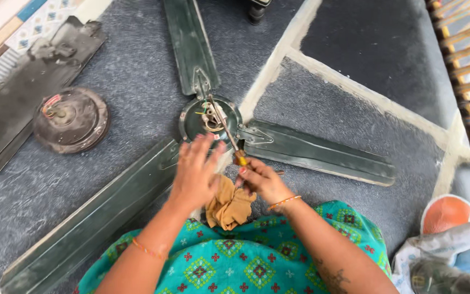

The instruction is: The person is repairing a ceiling fan by using a screwdriver to tighten screws on the fan blades and motor housing. They adjust the fan blades and secure the components while sitting on the floor.

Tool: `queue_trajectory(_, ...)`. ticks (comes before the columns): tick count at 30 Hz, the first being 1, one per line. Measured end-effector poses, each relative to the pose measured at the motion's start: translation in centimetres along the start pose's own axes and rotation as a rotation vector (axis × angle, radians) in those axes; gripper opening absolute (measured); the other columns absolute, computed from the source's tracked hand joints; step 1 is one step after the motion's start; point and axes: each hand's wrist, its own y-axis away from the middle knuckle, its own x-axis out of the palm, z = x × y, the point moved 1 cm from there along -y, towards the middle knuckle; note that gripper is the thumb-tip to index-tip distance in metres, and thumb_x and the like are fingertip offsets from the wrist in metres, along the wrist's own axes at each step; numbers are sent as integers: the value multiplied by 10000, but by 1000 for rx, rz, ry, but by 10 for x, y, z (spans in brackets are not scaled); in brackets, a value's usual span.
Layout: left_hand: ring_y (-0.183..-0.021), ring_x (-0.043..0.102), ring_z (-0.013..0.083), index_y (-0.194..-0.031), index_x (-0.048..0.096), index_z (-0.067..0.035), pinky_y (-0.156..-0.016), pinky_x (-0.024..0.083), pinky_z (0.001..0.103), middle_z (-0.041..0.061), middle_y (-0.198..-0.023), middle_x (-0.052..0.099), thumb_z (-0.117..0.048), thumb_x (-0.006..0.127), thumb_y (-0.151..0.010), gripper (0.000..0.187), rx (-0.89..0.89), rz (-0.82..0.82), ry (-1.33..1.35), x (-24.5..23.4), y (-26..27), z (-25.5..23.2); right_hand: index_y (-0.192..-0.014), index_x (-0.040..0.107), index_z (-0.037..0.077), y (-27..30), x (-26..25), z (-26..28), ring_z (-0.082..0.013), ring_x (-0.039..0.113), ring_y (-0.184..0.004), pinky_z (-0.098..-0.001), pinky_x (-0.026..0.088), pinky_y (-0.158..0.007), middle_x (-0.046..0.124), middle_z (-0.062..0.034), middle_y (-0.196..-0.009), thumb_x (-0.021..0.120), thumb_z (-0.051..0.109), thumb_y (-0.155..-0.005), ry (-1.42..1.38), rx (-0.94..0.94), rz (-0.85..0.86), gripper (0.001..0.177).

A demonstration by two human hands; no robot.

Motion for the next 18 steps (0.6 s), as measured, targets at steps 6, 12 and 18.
queue_trajectory(6,-1473,441,322,-1465,556,-139,-1236,277,565,109,-1540,528,-50,649,-825,653,208,-134,37,-9,3,-33,-1216,613,44,8,17,11,-68,560,-571,-230,429,-502,604,12,-739,604,390,-1003,80,-58,65,406)
queue_trajectory(12,-1372,504,326,-1331,636,-111,-1174,332,563,105,-1374,619,-52,667,-780,556,178,-148,54,-21,13,-33,-1009,669,18,21,35,7,-69,520,-540,-242,432,-488,574,-4,-688,627,424,-1019,229,-121,170,408)
queue_trajectory(18,-1318,588,333,-1175,707,-123,-1079,495,452,88,-1293,684,5,700,-763,432,147,-304,86,-46,20,-51,-1002,668,21,36,49,22,-67,623,-585,-231,479,-515,644,8,-725,494,528,-1035,299,-263,193,537)
